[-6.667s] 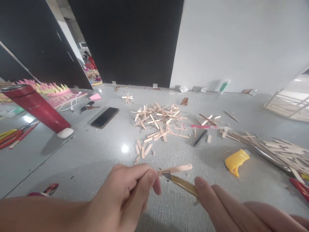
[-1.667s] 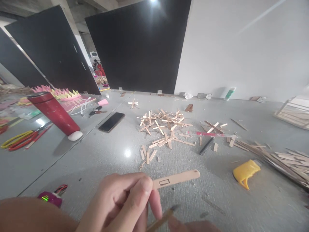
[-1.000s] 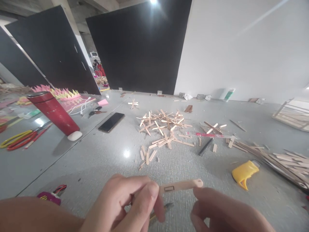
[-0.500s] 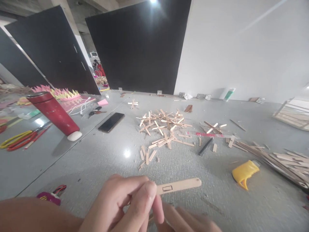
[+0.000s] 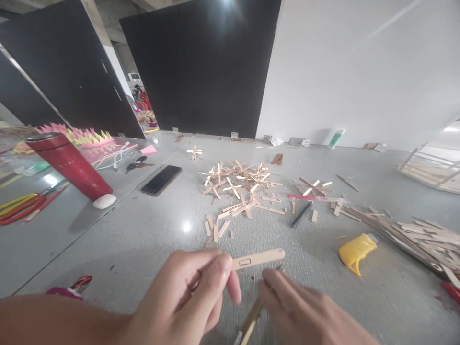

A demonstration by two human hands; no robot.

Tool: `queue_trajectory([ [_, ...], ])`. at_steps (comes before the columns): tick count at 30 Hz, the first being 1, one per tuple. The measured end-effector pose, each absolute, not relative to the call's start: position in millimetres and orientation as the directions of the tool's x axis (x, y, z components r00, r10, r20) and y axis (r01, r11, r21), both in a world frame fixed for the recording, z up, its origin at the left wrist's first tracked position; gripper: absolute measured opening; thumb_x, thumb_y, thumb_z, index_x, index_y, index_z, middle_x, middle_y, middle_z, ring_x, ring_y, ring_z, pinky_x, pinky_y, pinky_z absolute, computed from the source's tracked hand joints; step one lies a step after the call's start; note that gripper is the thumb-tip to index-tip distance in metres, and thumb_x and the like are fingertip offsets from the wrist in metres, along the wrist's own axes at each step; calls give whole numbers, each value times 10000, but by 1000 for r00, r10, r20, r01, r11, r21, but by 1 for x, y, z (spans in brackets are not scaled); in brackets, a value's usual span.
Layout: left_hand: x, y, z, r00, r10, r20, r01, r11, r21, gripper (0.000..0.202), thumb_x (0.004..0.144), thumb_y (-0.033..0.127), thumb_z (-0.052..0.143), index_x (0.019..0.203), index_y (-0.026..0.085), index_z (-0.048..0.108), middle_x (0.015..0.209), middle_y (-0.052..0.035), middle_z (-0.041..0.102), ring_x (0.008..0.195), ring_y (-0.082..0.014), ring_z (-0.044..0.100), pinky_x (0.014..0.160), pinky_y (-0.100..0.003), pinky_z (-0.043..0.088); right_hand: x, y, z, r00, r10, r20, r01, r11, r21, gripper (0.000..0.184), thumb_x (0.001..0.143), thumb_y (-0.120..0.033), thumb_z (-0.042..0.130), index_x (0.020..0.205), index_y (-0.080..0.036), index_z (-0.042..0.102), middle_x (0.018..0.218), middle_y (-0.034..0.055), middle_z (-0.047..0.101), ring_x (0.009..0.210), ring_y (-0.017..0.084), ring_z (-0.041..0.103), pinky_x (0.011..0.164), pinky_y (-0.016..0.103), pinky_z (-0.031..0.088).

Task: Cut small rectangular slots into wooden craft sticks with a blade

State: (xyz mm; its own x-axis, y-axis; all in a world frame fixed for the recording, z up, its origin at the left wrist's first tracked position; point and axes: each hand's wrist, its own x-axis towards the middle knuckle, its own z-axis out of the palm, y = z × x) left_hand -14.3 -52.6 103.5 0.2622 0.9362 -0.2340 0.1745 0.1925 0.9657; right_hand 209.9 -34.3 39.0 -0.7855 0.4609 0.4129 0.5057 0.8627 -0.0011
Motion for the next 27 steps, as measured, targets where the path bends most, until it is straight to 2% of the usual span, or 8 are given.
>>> queue_trajectory([
  [5,-23,-20,70,417,823,-385,346,248,905,493,1041,589,339,868,200,587,585,75,390,518,-110,325,504,-246,286,245,-22,39,-546,743,387,551,666,-502,172,1022,-150,412,966,-204,565,799,18,560,580,119,516,502,232,440],
  [7,-25,-7,58,461,780,-424,449,208,869,463,1030,541,423,735,197,514,608,75,363,525,-100,326,511,-250,276,248,-23,35,-386,883,268,538,452,-711,113,1021,-233,471,937,-222,545,707,-20,517,551,114,480,471,226,399],
  [10,-23,3,46,546,688,-477,545,141,827,494,1024,497,456,644,183,492,594,48,474,491,-85,399,557,-260,356,245,-25,30,-308,951,-19,285,73,-956,183,1043,-381,456,955,-231,512,703,-34,572,452,77,431,429,216,371],
  [14,-20,4,46,549,676,-491,571,126,812,338,1016,442,479,872,176,629,697,29,592,500,-91,491,511,-234,384,238,-28,30,-333,935,-118,-5,-127,-992,258,983,-459,594,924,-228,497,719,-43,615,433,52,468,450,200,427],
  [17,-20,5,47,569,653,-501,585,107,804,347,1023,439,469,841,175,601,671,29,609,463,-84,502,489,-221,394,235,-33,31,-344,932,-114,52,-102,-993,230,994,-441,596,959,-219,551,652,-53,596,420,47,460,412,165,385],
  [20,-19,9,44,620,589,-519,567,121,815,378,1036,432,445,777,178,551,634,28,614,416,-70,510,466,-201,388,231,-40,26,-434,896,-90,170,-16,-985,225,1017,-407,562,1098,-202,608,750,20,692,496,81,574,470,194,464],
  [22,-18,10,43,647,559,-518,553,124,824,388,1041,426,439,759,177,537,625,27,615,398,-61,517,457,-186,380,228,-43,20,-501,863,-61,234,67,-970,201,1011,-373,572,1028,-185,640,685,21,682,527,101,603,494,202,485],
  [27,-16,11,44,663,536,-522,565,98,819,366,1042,411,423,786,178,541,624,28,613,370,-51,498,442,-174,374,220,-40,17,-540,842,3,198,130,-971,211,1037,-323,502,1060,-165,640,681,18,681,524,105,626,501,211,514],
])
